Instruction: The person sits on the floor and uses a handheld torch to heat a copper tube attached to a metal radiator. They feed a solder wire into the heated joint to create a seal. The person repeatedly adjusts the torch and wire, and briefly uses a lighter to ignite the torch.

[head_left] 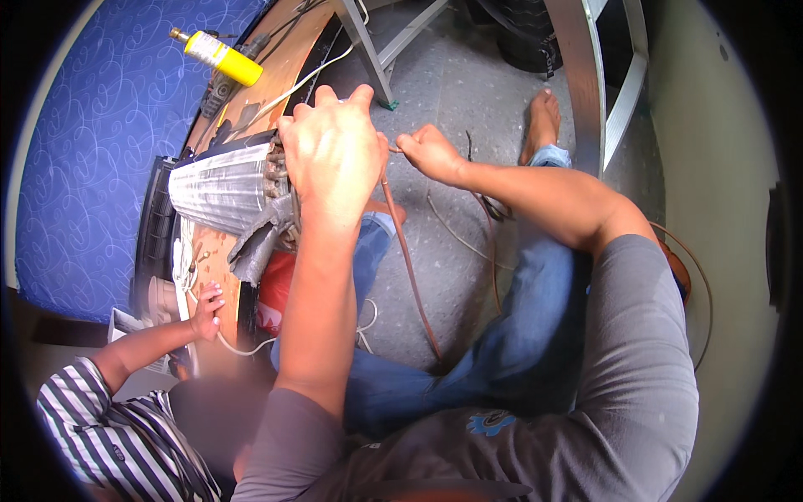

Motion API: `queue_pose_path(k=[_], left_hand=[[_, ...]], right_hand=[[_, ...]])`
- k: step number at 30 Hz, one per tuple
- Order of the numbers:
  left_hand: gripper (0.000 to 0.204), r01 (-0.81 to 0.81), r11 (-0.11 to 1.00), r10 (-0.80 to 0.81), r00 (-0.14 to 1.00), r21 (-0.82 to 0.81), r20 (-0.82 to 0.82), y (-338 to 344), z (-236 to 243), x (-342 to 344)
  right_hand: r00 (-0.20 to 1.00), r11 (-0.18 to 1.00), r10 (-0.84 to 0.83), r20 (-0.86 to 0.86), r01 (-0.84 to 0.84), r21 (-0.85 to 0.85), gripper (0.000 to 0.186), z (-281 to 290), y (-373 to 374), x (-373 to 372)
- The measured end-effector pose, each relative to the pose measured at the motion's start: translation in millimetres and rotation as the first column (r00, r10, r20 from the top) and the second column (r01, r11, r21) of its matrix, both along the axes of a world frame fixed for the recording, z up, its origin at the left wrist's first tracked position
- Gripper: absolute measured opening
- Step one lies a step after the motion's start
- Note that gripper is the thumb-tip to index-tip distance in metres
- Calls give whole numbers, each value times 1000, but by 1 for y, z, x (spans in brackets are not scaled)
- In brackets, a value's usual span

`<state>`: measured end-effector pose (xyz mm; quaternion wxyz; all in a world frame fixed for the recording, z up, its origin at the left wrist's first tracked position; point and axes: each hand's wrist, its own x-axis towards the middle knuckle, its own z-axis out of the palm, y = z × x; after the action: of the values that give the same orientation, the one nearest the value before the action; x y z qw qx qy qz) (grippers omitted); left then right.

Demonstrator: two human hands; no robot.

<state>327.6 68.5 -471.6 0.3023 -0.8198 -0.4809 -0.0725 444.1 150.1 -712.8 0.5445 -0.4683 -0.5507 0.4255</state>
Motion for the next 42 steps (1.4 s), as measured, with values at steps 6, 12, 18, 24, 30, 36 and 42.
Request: queue_pose_path(k=[6, 12, 18, 24, 30, 36, 42], left_hand=[[44, 92, 992, -96, 994, 89, 43, 6, -5, -4], [46, 94, 991, -98, 994, 93, 44, 5, -3, -6], [47, 42, 999, -42, 998, 8, 51, 0, 1, -5], [48, 21, 1000, -20, 999, -2, 26, -3, 2, -3], [41, 115, 991, -117, 993, 65, 29, -7, -1, -5], [44, 60, 995, -51, 993, -84, 106, 2, 3, 1], [28, 441, 896, -406, 755, 61, 515, 5, 8, 0]], right_hand=[[981, 994, 90, -174, -100, -50, 59, 2, 2, -2], [960, 985, 141, -241, -161, -63, 58, 7, 5, -2], [962, 977, 188, -199, -204, -64, 56, 10, 3, 3], [977, 978, 188, -96, -195, -72, 57, 10, 6, 2], [946, 943, 288, -147, -307, -128, 56, 8, 14, 4], [962, 959, 272, -8, -272, -80, 60, 15, 9, 13], [935, 937, 324, -142, -338, -87, 65, 30, 3, 15]])
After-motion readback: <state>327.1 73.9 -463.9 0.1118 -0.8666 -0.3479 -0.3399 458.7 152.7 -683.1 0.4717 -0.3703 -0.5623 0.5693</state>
